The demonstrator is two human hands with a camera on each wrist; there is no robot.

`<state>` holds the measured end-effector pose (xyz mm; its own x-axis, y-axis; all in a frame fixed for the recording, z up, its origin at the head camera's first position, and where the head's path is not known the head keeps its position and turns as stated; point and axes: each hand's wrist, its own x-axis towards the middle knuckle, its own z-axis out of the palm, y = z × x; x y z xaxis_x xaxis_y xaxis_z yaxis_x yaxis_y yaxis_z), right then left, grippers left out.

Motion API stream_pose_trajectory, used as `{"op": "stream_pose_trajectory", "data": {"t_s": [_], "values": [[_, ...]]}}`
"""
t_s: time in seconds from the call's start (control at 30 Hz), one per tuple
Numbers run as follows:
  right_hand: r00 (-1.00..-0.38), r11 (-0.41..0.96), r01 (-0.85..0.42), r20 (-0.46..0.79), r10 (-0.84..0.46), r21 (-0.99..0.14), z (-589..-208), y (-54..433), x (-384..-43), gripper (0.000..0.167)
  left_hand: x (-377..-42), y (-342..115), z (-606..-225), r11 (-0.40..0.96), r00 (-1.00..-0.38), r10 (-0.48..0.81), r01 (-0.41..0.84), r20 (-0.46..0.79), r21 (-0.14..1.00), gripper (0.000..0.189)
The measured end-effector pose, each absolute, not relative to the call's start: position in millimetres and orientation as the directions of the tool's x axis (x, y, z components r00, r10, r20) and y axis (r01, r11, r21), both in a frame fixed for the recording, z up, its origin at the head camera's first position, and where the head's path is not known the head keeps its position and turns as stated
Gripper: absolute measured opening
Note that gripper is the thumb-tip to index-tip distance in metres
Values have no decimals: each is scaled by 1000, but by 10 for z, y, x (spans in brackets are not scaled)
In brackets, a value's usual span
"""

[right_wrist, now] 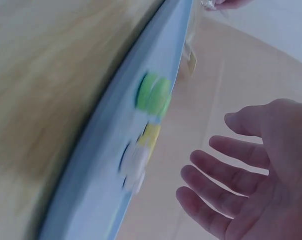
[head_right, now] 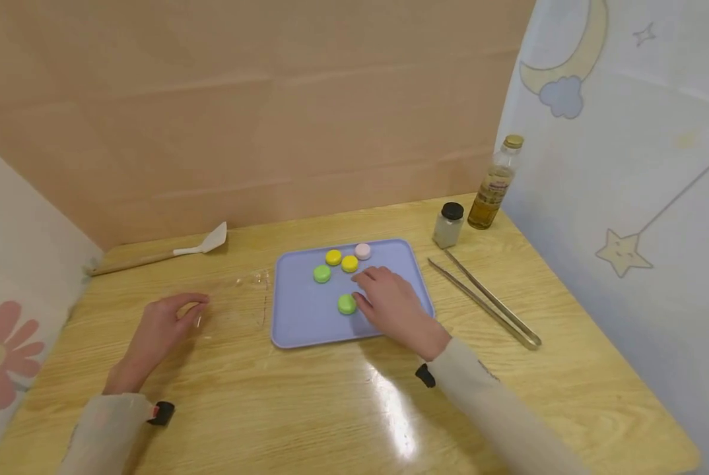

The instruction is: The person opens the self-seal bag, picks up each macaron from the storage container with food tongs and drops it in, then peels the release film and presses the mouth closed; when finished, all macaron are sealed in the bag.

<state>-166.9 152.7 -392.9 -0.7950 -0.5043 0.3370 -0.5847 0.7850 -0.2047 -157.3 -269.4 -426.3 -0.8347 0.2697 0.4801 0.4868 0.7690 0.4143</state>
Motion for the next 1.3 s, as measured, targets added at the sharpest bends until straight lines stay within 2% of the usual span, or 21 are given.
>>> {"op": "stream_pose_trajectory", "data": {"t_s": [0.2,0.37,0.6,0.83,1.1,1.3], "values": [[-846,831,-506,324,-424,-232,-3971,1923,-1469,30,-1591,-2711,-4283,771,-842,264,477,471,421,15],[-864,843,-459,361,-350,-282,-4009,2315,-1262,29,-1587,-2712,-4294,778,-848,262,468,461,418,15],[-942,885,-275,288,-171,-375,-4055,2944,-893,35,-1569,-2712,-4283,793,-867,253,441,430,421,16],[-965,908,-146,257,-44,-393,-4121,3430,-632,43,-1569,-2731,-4276,786,-876,244,430,416,445,15],[-985,922,-71,172,-5,-381,-4231,3738,-570,61,-1559,-2733,-4285,781,-873,244,435,423,448,13],[-989,926,-89,141,-40,-366,-4297,3860,-602,67,-1556,-2733,-4283,785,-884,233,417,405,458,13]]}}
